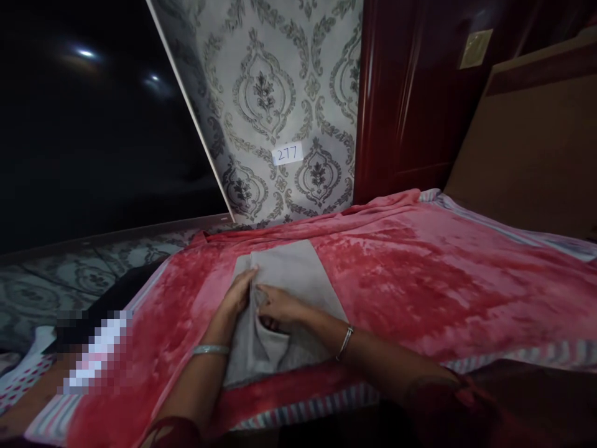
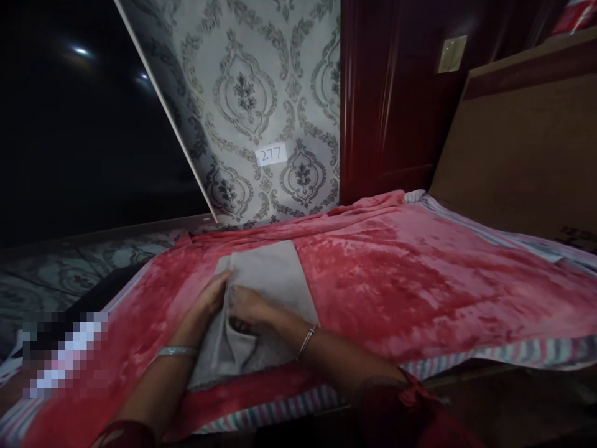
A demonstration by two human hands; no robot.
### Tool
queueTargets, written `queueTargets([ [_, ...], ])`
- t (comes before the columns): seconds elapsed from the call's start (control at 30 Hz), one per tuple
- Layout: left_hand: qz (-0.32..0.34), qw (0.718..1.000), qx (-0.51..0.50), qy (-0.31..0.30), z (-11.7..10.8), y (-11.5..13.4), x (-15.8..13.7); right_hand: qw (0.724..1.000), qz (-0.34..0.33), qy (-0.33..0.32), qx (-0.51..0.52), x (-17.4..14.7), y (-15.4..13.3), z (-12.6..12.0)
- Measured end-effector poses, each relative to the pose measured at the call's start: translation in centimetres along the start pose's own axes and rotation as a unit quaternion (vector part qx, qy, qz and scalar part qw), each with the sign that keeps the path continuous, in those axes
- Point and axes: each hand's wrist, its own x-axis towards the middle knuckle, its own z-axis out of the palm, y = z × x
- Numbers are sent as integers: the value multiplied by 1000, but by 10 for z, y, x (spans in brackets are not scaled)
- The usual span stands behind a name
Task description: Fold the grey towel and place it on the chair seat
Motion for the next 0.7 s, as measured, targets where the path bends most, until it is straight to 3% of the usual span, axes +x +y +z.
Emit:
queueTargets([
  [0.13,30,998,40,42,3,-16,2,1000,0,12,14,-22,13,-10],
  [0.27,52,994,64,69,8,-14,6,997,-42,61,12,-50,8,-50],
  [0.43,53,991,82,87,-2,7,3,980,-104,169,1,-71,15,-100],
  [0.7,6,989,92,118,-12,15,-18,954,-45,268,124,-71,63,-135],
])
